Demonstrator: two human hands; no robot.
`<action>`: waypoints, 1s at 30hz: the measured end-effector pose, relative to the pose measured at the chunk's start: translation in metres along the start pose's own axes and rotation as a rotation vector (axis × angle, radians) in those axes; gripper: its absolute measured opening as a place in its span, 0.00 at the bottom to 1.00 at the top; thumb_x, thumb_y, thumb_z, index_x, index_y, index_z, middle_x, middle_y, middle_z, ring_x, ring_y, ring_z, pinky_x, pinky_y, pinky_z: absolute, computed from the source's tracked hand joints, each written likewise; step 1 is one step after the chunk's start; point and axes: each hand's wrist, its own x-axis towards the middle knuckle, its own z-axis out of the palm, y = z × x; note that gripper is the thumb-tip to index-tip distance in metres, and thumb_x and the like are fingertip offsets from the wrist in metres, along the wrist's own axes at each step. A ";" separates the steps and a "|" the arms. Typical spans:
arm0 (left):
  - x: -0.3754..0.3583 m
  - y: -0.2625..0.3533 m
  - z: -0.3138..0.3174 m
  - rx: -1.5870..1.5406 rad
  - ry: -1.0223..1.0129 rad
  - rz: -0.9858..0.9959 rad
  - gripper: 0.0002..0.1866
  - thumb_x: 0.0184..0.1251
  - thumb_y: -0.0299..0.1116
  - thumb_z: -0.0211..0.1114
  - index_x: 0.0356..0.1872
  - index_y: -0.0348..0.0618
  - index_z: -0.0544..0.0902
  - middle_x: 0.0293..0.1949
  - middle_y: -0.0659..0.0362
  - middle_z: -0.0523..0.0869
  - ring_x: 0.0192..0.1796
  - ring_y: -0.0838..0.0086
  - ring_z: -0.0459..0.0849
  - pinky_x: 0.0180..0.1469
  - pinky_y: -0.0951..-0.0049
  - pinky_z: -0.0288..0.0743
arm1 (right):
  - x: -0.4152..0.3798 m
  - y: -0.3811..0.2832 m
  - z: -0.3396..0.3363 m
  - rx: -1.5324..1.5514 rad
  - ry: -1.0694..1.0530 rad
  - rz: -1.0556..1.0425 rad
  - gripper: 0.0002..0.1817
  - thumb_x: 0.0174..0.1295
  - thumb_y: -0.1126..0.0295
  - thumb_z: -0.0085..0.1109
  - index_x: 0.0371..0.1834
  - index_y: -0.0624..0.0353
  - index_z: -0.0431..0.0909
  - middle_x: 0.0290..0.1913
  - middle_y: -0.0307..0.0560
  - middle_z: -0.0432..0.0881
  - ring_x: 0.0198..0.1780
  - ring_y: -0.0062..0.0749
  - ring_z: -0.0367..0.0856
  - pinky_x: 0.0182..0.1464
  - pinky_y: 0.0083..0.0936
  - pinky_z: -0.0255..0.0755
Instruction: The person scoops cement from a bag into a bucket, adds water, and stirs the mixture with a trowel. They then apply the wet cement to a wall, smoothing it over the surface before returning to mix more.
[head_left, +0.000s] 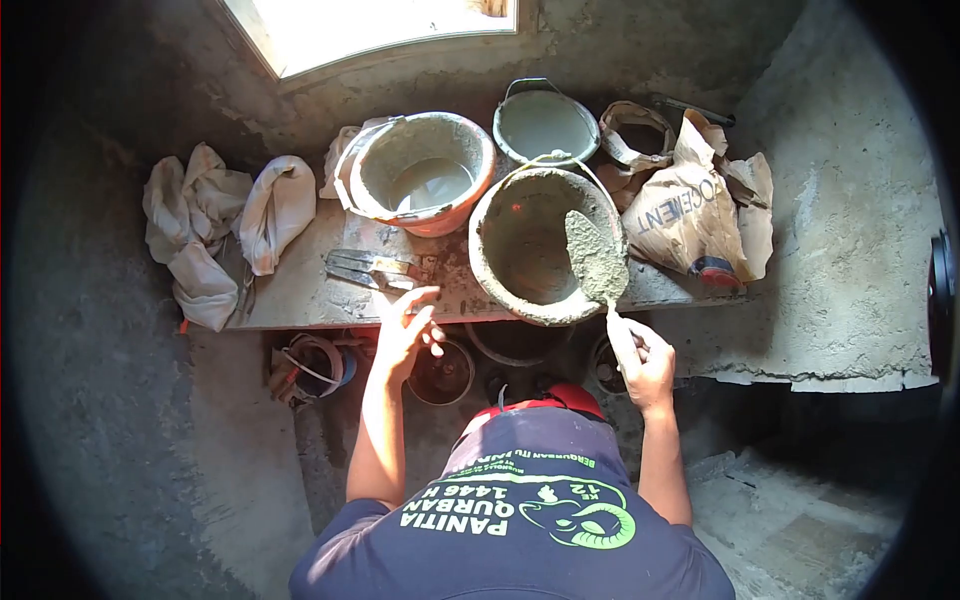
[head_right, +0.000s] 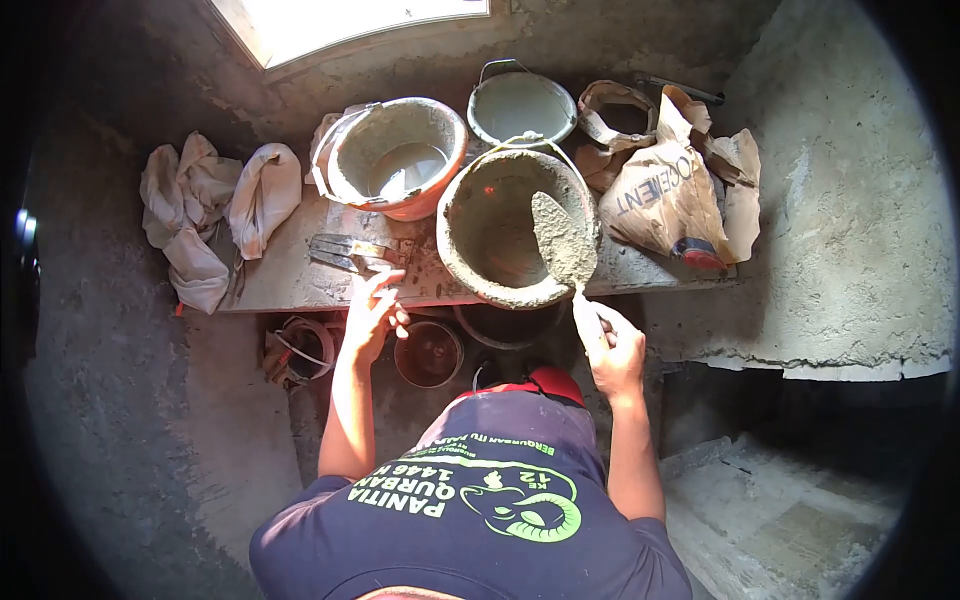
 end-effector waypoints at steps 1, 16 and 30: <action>0.001 -0.014 0.003 0.074 0.057 0.161 0.27 0.69 0.21 0.63 0.69 0.41 0.71 0.47 0.53 0.85 0.39 0.70 0.88 0.36 0.74 0.86 | 0.000 -0.002 0.000 -0.010 -0.015 0.007 0.15 0.69 0.67 0.67 0.52 0.67 0.85 0.29 0.31 0.80 0.26 0.08 0.71 0.26 0.13 0.64; 0.021 -0.049 0.034 0.013 0.089 0.264 0.30 0.67 0.20 0.64 0.70 0.43 0.67 0.62 0.46 0.81 0.48 0.61 0.90 0.44 0.65 0.89 | -0.001 0.001 -0.020 0.185 -0.115 0.058 0.14 0.70 0.70 0.65 0.54 0.66 0.84 0.37 0.34 0.85 0.33 0.11 0.77 0.35 0.14 0.70; 0.015 -0.074 0.063 0.208 0.406 0.145 0.29 0.68 0.23 0.62 0.70 0.47 0.67 0.62 0.51 0.80 0.52 0.62 0.87 0.44 0.65 0.86 | 0.072 0.051 -0.062 0.330 -0.387 -0.068 0.21 0.65 0.70 0.69 0.60 0.68 0.80 0.51 0.46 0.87 0.52 0.23 0.83 0.57 0.25 0.77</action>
